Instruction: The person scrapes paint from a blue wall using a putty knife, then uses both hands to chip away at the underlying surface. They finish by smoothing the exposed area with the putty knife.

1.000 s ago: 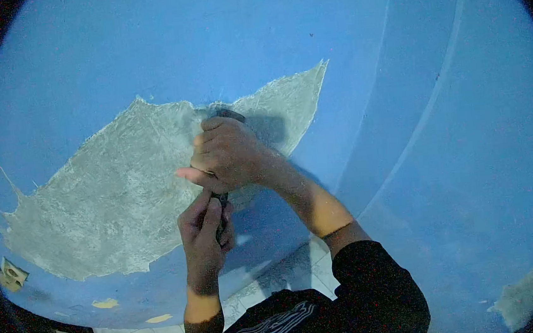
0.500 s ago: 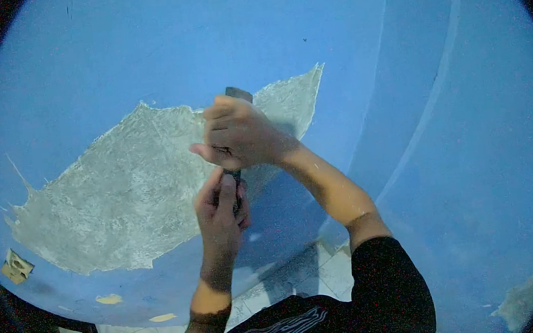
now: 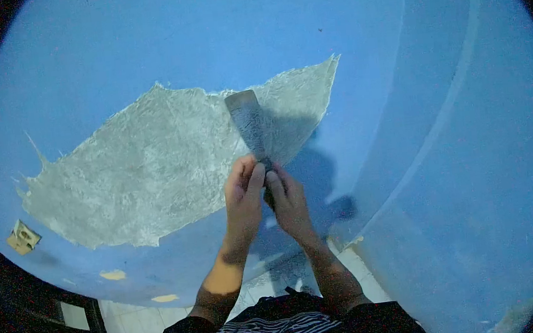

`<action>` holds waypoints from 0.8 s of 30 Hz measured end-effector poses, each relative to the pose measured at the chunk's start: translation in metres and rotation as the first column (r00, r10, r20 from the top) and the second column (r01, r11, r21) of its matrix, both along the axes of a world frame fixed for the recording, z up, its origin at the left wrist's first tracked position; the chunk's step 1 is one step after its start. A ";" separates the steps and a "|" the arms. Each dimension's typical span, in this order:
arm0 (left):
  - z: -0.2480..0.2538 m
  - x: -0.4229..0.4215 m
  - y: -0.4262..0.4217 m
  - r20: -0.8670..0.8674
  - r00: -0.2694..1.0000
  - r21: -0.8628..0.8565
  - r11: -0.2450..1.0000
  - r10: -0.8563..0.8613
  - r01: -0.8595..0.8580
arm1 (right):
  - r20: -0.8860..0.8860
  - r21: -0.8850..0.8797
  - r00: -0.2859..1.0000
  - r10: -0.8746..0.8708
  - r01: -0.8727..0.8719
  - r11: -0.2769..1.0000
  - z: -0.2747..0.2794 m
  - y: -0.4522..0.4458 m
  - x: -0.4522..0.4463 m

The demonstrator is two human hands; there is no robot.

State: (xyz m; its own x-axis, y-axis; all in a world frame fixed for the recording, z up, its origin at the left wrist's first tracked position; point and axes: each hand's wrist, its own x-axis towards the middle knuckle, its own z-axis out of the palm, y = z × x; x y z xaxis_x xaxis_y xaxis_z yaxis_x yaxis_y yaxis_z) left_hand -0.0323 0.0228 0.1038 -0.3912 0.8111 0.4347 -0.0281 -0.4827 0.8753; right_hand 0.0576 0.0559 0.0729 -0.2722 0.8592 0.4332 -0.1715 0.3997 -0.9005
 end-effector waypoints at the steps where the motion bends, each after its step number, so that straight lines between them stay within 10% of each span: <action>1: 0.006 -0.004 0.004 -0.054 0.998 0.000 1.000 0.010 -0.010 | -0.026 -0.091 0.997 0.079 -0.081 0.993 0.000 0.002 0.004; 5: 0.040 -0.013 0.033 -0.054 0.998 -0.057 0.998 -0.019 0.016 | -0.161 -0.175 0.979 0.129 -0.156 0.972 0.000 -0.009 0.000; 7: 0.051 -0.008 0.045 0.272 0.940 0.019 0.978 -0.204 0.207 | -0.189 -0.214 0.971 0.147 -0.187 0.959 -0.002 -0.010 -0.001; 24: 0.076 0.012 0.041 -0.026 0.956 -0.106 0.950 0.292 -0.293 | -0.299 -0.215 0.942 0.152 -0.221 0.951 0.019 -0.015 -0.012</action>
